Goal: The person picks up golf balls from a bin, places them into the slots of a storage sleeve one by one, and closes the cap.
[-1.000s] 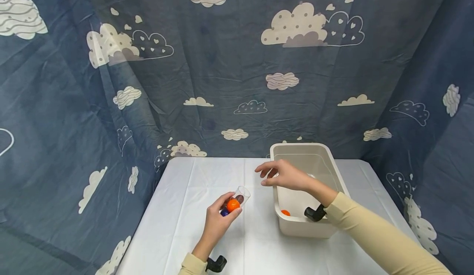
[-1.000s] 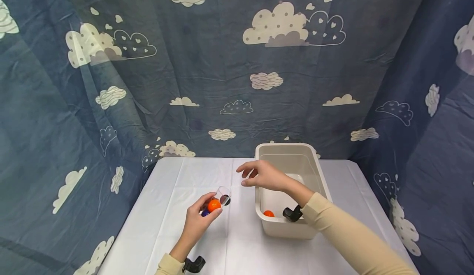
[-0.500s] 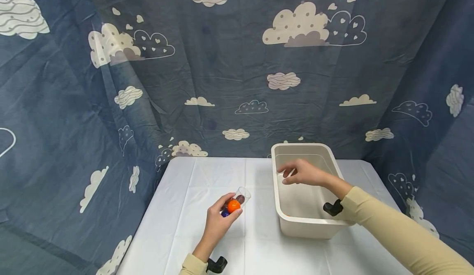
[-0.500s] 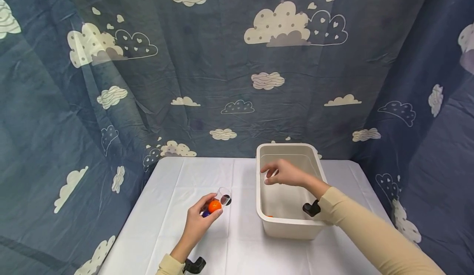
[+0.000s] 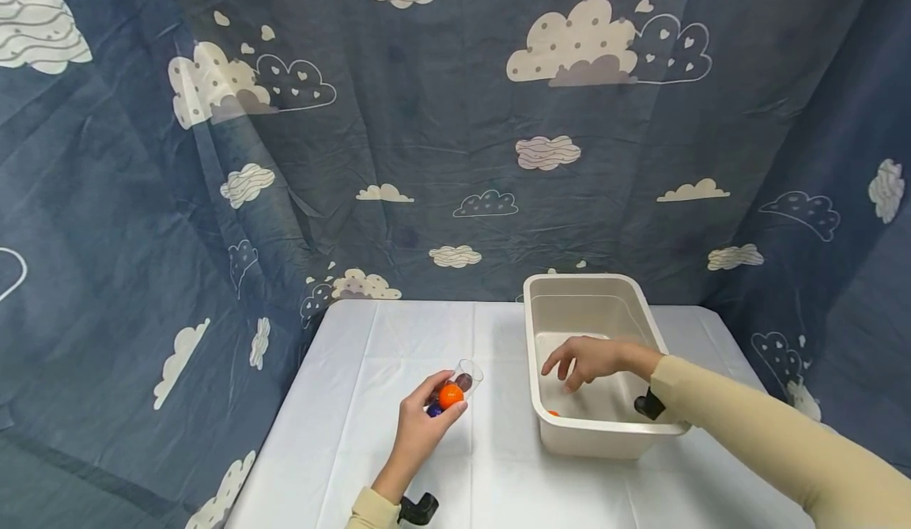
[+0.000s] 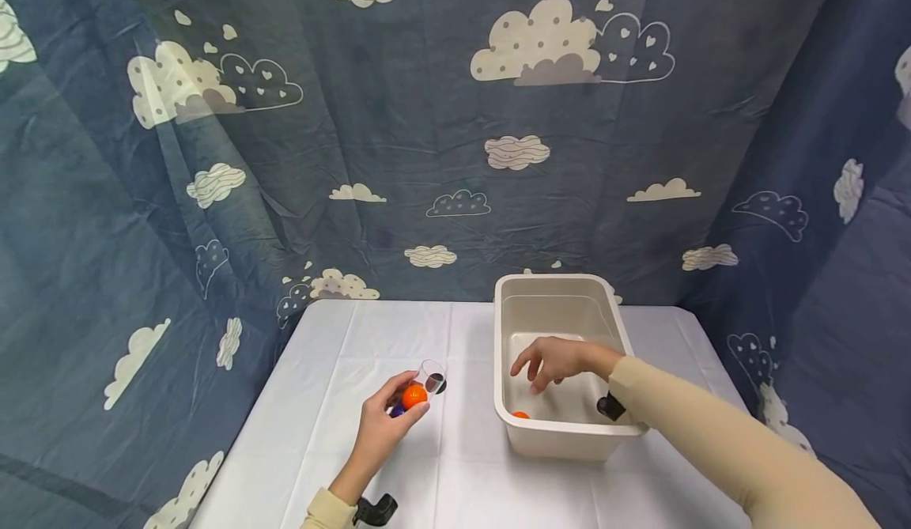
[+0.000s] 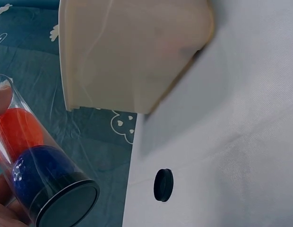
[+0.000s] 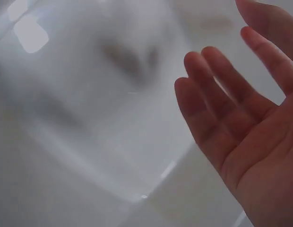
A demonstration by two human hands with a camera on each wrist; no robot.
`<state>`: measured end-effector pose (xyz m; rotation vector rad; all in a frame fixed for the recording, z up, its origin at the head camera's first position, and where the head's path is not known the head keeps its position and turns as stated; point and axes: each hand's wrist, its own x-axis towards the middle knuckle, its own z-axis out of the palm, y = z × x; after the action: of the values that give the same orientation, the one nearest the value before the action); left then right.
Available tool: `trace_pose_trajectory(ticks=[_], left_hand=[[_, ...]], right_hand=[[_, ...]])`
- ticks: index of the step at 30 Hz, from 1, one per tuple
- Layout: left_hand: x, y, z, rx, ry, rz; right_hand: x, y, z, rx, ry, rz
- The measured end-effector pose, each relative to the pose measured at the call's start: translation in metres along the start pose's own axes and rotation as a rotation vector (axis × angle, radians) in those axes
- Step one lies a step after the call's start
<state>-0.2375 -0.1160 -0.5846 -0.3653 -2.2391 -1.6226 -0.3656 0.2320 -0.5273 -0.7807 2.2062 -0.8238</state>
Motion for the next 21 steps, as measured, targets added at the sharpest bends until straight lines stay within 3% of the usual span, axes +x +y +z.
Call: trace_pose_trajectory(ticks=[5,12,21], left_hand=[[0.0,-0.009,-0.002,-0.02,-0.011,0.027],[-0.001,-0.013,-0.004,0.002,-0.019,0.003],[0.004,-0.014,-0.006,0.023,-0.007,0.012]], right_hand=[[0.012,0.014,0.014,0.014,-0.095,0.039],[0.024,0.025,0.029,0.05,-0.203,0.074],[0.034,0.03,0.038,0.026,-0.201,0.135]])
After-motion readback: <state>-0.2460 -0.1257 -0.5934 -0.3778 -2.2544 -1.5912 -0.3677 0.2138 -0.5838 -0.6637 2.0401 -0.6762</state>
